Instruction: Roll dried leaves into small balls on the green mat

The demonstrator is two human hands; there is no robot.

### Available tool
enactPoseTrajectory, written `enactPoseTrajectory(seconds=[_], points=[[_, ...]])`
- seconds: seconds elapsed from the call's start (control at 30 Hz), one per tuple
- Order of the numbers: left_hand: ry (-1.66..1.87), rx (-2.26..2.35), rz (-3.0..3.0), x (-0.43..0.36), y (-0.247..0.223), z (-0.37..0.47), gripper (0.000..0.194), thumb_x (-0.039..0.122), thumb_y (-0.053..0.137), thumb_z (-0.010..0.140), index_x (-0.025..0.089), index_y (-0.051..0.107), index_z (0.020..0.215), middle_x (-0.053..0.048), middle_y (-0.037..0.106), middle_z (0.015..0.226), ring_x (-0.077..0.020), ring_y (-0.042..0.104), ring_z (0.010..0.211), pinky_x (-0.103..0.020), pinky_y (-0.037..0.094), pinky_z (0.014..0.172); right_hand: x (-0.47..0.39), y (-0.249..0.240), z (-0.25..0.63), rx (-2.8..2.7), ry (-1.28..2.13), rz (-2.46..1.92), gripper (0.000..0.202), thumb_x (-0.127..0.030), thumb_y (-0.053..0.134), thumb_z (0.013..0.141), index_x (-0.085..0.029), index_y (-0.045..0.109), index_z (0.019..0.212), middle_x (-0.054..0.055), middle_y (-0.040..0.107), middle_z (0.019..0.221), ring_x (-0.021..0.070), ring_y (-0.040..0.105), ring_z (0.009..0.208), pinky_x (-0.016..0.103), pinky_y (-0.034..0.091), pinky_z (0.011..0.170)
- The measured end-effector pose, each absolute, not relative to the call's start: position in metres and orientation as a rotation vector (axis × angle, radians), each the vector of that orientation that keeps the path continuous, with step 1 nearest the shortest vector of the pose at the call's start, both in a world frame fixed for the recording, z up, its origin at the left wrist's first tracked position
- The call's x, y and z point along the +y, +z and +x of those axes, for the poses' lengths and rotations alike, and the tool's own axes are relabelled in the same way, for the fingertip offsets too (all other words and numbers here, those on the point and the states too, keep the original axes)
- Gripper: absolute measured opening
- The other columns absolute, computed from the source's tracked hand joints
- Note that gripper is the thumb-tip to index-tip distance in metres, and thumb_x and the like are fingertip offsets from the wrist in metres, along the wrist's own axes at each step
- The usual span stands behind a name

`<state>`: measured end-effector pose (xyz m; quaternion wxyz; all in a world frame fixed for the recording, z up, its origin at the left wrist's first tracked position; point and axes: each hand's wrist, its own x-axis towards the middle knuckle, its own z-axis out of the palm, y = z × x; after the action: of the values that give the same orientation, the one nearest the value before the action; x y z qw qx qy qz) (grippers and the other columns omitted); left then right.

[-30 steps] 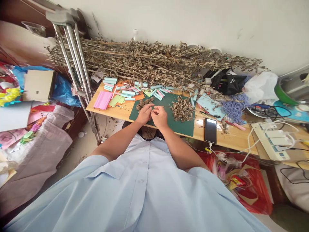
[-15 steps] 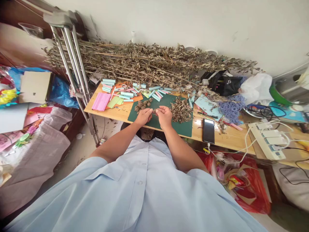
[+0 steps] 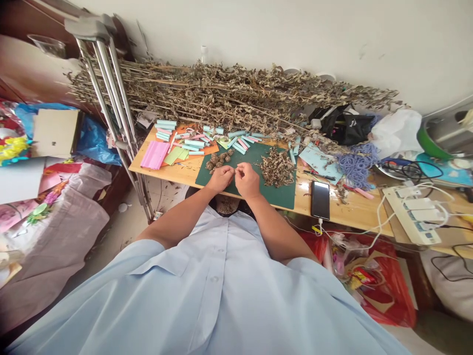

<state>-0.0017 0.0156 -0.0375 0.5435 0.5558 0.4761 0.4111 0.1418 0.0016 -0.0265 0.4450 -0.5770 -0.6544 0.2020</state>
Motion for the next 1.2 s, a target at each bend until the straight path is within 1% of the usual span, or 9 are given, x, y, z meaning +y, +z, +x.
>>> enactPoseTrajectory(seconds=[0.17,0.27,0.37,0.6,0.77,0.83,0.93,1.07,1.2], points=[[0.985,1.096,1.283,0.015,-0.037,-0.002,0.023,0.034,0.051,0.088,0.017,0.057,0.074,0.004,0.049,0.050,-0.0087,0.042,0.046,-0.023,0.031,0.049,0.014,-0.036,0.134,-1.012,1.034,-1.409,0.025,-0.027,0.069,0.073,-0.021,0.055,0.094,0.002,0.073,0.079,0.0199,0.072,0.068,0.037,0.062,0.069],[1.003,1.100,1.248,0.015,-0.037,0.000,0.023,0.033,0.051,0.088,0.017,0.056,0.074,0.005,0.048,0.050,-0.0080,0.041,0.046,-0.022,0.031,0.050,0.017,-0.038,0.133,-0.838,1.143,-1.373,0.027,-0.026,0.070,0.071,-0.022,0.055,0.093,0.001,0.072,0.078,0.0195,0.071,0.066,0.037,0.063,0.066],[0.998,1.114,1.221,0.015,-0.036,0.001,0.024,0.035,0.051,0.089,0.016,0.058,0.076,0.005,0.048,0.050,-0.0076,0.041,0.046,-0.022,0.030,0.049,0.015,-0.037,0.136,-0.929,1.056,-1.326,0.029,-0.029,0.071,0.074,-0.022,0.055,0.096,0.002,0.074,0.083,0.0195,0.073,0.070,0.037,0.063,0.070],[0.992,1.050,1.166,0.016,-0.032,0.000,0.025,0.034,0.052,0.091,0.016,0.057,0.075,0.005,0.047,0.048,-0.0071,0.040,0.043,-0.021,0.030,0.047,0.002,-0.034,0.142,-1.563,0.504,-1.396,0.023,-0.031,0.062,0.089,-0.023,0.059,0.111,0.007,0.078,0.098,0.0226,0.075,0.087,0.041,0.059,0.088],[0.987,0.982,1.071,0.015,-0.031,-0.002,0.039,0.047,0.053,0.094,0.018,0.048,0.068,0.004,0.046,0.046,-0.0062,0.037,0.039,-0.021,0.027,0.044,0.000,-0.026,0.145,-1.815,0.287,-1.388,0.022,-0.031,0.051,0.098,-0.021,0.060,0.115,0.011,0.078,0.103,0.0256,0.075,0.097,0.041,0.058,0.091],[0.981,0.980,1.050,0.015,-0.029,-0.002,0.041,0.049,0.057,0.092,0.018,0.048,0.067,0.005,0.046,0.047,-0.0058,0.036,0.039,-0.021,0.026,0.043,0.000,-0.022,0.145,-1.899,0.249,-1.365,0.023,-0.029,0.048,0.099,-0.021,0.061,0.116,0.013,0.077,0.106,0.0260,0.074,0.102,0.041,0.058,0.095],[0.971,1.000,1.017,0.014,-0.027,-0.003,0.037,0.045,0.062,0.090,0.017,0.050,0.069,0.005,0.046,0.047,-0.0055,0.035,0.039,-0.022,0.025,0.043,-0.001,-0.020,0.145,-1.916,0.255,-1.344,0.025,-0.029,0.048,0.099,-0.020,0.060,0.120,0.012,0.078,0.109,0.0252,0.074,0.104,0.041,0.057,0.098],[0.973,1.033,0.999,0.014,-0.027,-0.002,0.031,0.042,0.060,0.089,0.017,0.053,0.073,0.005,0.046,0.047,-0.0058,0.035,0.039,-0.022,0.025,0.042,-0.005,-0.023,0.144,-1.789,0.371,-1.366,0.027,-0.031,0.053,0.098,-0.022,0.060,0.122,0.009,0.079,0.107,0.0240,0.074,0.106,0.042,0.057,0.099],[1.001,1.022,1.028,0.016,-0.031,-0.002,0.030,0.039,0.057,0.088,0.018,0.051,0.068,0.005,0.046,0.046,-0.0063,0.036,0.039,-0.022,0.026,0.042,-0.009,-0.027,0.142,-1.726,0.471,-1.351,0.030,-0.034,0.059,0.094,-0.023,0.061,0.122,0.009,0.077,0.115,0.0242,0.074,0.108,0.044,0.057,0.101]])
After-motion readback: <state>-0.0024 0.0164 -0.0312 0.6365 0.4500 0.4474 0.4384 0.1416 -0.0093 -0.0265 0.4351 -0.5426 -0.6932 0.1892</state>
